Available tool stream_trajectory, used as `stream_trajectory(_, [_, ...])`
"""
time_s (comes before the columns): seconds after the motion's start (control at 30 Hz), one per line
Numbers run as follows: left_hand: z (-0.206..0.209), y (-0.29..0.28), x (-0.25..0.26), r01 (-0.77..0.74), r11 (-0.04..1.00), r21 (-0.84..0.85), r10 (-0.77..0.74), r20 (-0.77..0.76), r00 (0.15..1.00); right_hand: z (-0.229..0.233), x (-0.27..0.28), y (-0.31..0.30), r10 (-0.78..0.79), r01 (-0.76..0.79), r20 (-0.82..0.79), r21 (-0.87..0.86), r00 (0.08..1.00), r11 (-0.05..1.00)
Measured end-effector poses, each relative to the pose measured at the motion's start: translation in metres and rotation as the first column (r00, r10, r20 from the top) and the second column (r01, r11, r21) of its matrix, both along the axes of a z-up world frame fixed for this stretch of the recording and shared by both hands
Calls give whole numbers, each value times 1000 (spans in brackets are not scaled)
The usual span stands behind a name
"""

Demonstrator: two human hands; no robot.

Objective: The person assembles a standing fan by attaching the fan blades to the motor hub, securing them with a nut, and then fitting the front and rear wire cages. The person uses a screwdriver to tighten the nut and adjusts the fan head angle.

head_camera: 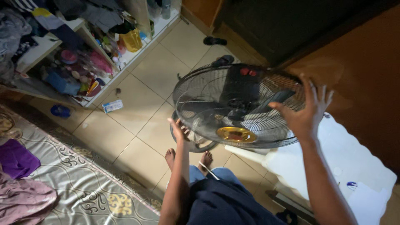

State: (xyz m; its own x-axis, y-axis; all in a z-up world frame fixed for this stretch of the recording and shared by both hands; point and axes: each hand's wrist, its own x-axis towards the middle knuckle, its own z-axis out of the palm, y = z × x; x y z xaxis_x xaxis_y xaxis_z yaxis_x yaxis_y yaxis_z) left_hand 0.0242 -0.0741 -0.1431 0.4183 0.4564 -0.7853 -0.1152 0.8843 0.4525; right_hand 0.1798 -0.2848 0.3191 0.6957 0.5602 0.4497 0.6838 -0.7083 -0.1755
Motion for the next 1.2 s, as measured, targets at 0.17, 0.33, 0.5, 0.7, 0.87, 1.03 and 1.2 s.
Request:
stream_trajectory(0.17, [-10, -33, 30, 83, 979, -188, -32, 258, 966, 2, 3, 1, -106, 104, -94, -30, 990, 994])
stream_trajectory(0.33, [-12, -76, 45, 119, 951, -287, -2, 377, 926, -1, -11, 3, -42, 42, -2, -30, 999, 999])
stream_trajectory(0.5, [-18, -110, 35, 121, 919, -376, 66, 449, 891, -1, -26, 5, -16, 17, 16, -77, 1000, 997])
stream_trajectory(0.7, [-32, -155, 43, 122, 873, -472, 139, 482, 865, 2, -28, 9, 22, -14, 76, -102, 997, 995])
stream_trajectory(0.87, [-39, -203, 65, 82, 837, -541, 255, 517, 817, 5, -28, 12, 52, -46, 88, -71, 995, 996])
stream_trajectory(1.03, [-41, -231, 60, -3, 821, -571, 344, 490, 801, 10, -18, 13, 44, -40, 41, -78, 998, 996])
stream_trajectory(1.2, [-38, -241, 49, -120, 843, -525, 422, 505, 753, 6, 0, 7, 24, -20, 38, -96, 999, 995])
